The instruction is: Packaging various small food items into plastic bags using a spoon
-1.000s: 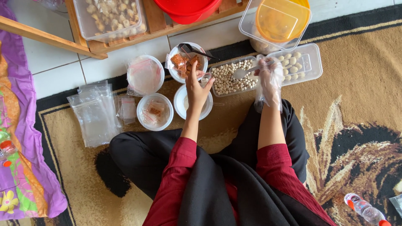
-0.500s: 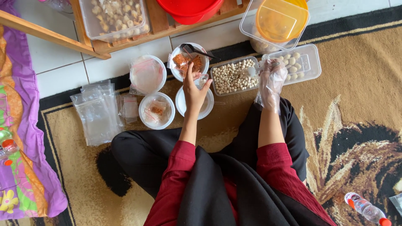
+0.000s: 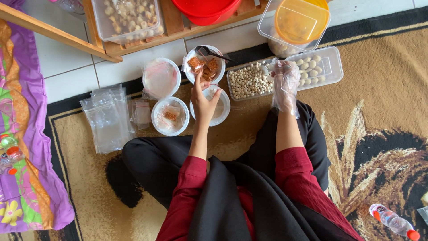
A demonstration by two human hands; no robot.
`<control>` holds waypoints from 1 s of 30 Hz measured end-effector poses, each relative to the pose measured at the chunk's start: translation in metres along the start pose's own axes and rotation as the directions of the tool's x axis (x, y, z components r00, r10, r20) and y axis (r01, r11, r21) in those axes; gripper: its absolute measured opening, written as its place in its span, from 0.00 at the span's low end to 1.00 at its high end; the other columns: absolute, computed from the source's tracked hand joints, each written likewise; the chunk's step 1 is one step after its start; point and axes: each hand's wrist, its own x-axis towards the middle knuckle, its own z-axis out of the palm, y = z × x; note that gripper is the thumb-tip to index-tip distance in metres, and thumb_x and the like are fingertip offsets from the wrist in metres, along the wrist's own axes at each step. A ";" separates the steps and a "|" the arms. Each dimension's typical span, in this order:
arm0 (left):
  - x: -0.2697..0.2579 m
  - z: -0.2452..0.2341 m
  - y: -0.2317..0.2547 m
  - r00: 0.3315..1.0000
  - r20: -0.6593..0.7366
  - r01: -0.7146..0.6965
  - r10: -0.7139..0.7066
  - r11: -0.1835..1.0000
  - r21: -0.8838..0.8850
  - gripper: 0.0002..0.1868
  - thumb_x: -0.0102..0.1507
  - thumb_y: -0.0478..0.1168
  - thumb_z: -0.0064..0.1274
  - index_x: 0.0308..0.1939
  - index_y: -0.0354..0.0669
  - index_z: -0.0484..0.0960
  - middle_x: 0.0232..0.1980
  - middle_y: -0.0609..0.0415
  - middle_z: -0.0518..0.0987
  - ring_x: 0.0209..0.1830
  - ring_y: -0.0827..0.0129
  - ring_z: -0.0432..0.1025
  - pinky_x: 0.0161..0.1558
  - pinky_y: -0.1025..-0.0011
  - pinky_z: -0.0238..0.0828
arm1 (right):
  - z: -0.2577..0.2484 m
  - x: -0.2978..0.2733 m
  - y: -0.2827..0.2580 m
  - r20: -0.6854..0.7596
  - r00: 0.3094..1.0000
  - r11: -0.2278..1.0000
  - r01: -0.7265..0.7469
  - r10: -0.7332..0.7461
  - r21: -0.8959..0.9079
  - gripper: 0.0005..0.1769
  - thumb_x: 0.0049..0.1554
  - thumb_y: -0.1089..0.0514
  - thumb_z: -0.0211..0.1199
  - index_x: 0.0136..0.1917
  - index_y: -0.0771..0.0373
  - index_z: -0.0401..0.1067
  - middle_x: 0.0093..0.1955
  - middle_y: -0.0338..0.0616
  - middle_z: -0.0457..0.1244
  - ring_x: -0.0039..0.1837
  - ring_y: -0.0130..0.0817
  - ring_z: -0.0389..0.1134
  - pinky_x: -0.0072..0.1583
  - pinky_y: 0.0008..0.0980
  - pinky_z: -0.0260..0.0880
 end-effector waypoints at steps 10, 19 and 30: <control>-0.013 -0.024 -0.014 0.998 -0.057 -0.026 0.025 0.999 -0.024 0.50 0.54 0.49 0.73 0.76 0.51 0.63 0.50 0.54 0.82 0.49 0.55 0.81 0.67 0.54 0.60 | -0.019 -0.021 -0.010 0.026 1.000 0.977 -0.018 0.013 0.210 0.13 0.68 0.50 0.58 0.44 0.54 0.75 0.30 0.39 0.68 0.33 0.27 0.73 0.38 0.21 0.65; -0.034 -0.064 0.005 0.998 -0.044 0.045 -0.048 0.997 -0.068 0.49 0.55 0.44 0.73 0.77 0.49 0.62 0.49 0.49 0.80 0.51 0.49 0.80 0.61 0.51 0.69 | -0.009 0.001 0.035 0.033 0.926 0.855 -0.361 0.376 0.373 0.26 0.67 0.38 0.45 0.53 0.63 0.68 0.34 0.50 0.69 0.36 0.29 0.76 0.40 0.23 0.79; -0.071 -0.102 0.000 0.985 -0.100 0.123 -0.139 0.981 -0.149 0.51 0.54 0.42 0.74 0.76 0.43 0.61 0.49 0.48 0.80 0.52 0.53 0.79 0.59 0.55 0.72 | -0.014 -0.026 -0.010 -0.266 0.873 0.747 -0.153 0.408 0.647 0.18 0.62 0.46 0.65 0.55 0.59 0.66 0.39 0.52 0.73 0.42 0.39 0.81 0.44 0.37 0.89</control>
